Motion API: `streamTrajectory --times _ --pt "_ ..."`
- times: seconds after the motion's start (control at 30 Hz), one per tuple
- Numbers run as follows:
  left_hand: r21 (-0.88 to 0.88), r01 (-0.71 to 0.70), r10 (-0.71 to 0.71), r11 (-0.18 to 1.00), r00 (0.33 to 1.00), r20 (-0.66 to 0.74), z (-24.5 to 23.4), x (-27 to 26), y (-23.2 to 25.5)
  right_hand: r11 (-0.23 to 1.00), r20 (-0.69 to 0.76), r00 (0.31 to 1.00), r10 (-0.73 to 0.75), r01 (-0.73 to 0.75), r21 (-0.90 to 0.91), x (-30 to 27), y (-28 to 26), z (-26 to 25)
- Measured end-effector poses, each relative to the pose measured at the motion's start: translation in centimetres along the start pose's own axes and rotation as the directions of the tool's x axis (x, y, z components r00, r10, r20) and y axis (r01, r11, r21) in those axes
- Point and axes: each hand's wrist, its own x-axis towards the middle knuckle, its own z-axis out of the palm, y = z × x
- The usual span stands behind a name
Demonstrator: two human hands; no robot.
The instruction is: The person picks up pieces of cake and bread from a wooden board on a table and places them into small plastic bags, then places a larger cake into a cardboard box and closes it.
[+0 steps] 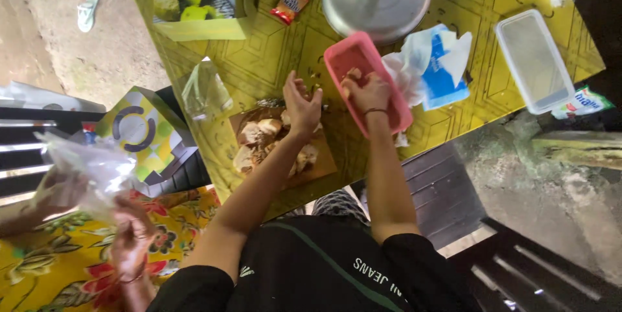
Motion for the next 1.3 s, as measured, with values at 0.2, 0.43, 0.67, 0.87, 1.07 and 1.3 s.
streamTrajectory --times 0.2,0.43,0.67,0.87,1.07,1.3 --pt "-0.004 -0.042 0.041 0.999 0.996 -0.073 6.2 2.9 -4.2 0.983 0.155 0.978 0.138 -0.117 -0.139 0.8 -5.8 -1.2" --pt "-0.010 -0.039 0.039 0.999 0.997 -0.071 7.8 3.4 -5.6 0.979 0.186 0.979 0.086 -0.048 -0.198 2.2 -3.7 0.4" --pt "0.063 -0.141 0.149 0.988 0.975 -0.164 6.8 2.6 -2.3 0.965 0.257 0.966 0.033 -0.097 0.244 3.9 0.7 0.4" --pt "-0.226 -0.122 0.106 0.966 0.991 -0.080 7.1 2.0 -1.0 0.278 0.499 0.855 -0.141 -0.449 0.849 3.8 -0.7 -4.2" --pt "-0.576 0.056 0.039 0.815 0.988 0.150 6.6 0.7 1.7 -0.023 0.527 0.786 -0.323 -0.563 0.826 2.7 -4.2 -7.6" --pt "-0.653 -0.123 0.175 0.747 0.984 0.015 6.3 0.6 0.8 -0.049 0.523 0.747 -0.412 -0.591 0.805 2.0 -5.8 -8.1"
